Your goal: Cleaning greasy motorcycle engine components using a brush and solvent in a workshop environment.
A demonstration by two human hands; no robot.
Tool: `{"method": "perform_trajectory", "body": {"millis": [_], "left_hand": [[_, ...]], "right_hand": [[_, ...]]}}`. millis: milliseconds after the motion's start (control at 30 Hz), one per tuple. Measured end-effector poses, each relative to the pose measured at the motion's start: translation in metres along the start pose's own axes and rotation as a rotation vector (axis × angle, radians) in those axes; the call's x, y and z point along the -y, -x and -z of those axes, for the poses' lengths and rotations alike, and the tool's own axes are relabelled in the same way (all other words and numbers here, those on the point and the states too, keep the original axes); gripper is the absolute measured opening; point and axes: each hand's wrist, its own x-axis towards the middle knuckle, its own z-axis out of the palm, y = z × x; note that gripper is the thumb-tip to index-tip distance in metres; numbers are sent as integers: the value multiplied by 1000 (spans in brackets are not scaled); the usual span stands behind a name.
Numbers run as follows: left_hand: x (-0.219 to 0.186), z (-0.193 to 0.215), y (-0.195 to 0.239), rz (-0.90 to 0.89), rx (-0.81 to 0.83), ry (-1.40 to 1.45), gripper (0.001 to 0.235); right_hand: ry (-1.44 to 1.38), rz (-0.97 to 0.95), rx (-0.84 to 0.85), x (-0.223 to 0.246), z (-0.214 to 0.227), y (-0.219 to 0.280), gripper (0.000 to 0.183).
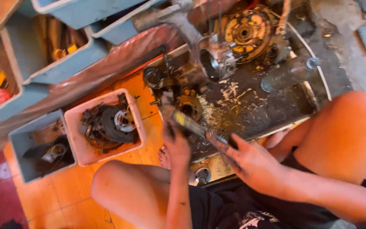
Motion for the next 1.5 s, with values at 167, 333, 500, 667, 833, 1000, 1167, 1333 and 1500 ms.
{"method": "perform_trajectory", "body": {"millis": [167,333,500,667,833,1000,1167,1333,1500], "left_hand": [[40,17,21,179,-186,-317,46],[2,-14,19,198,12,-71,51],[4,9,4,64,-161,-278,41],[64,-18,46,86,-47,-330,27],[-47,-14,-2,65,-119,-310,38],[56,-13,26,18,-20,-352,31],[-13,1,5,52,-61,-426,39],[-49,-23,3,157,-43,-274,45],[-11,-18,1,193,-136,-100,47]], "right_hand": [[-69,-18,96,27,19,-14,76],[-117,33,-101,9,15,-12,55],[-21,-10,107,19,0,-10,72],[-156,-2,-232,29,45,-33,44],[-129,25,-142,15,7,-14,28],[-205,3,-260,29,46,-34,31],[-244,68,-273,18,37,-29,16],[-319,72,-288,19,24,-22,21],[-298,30,-243,30,30,-22,27]]}}
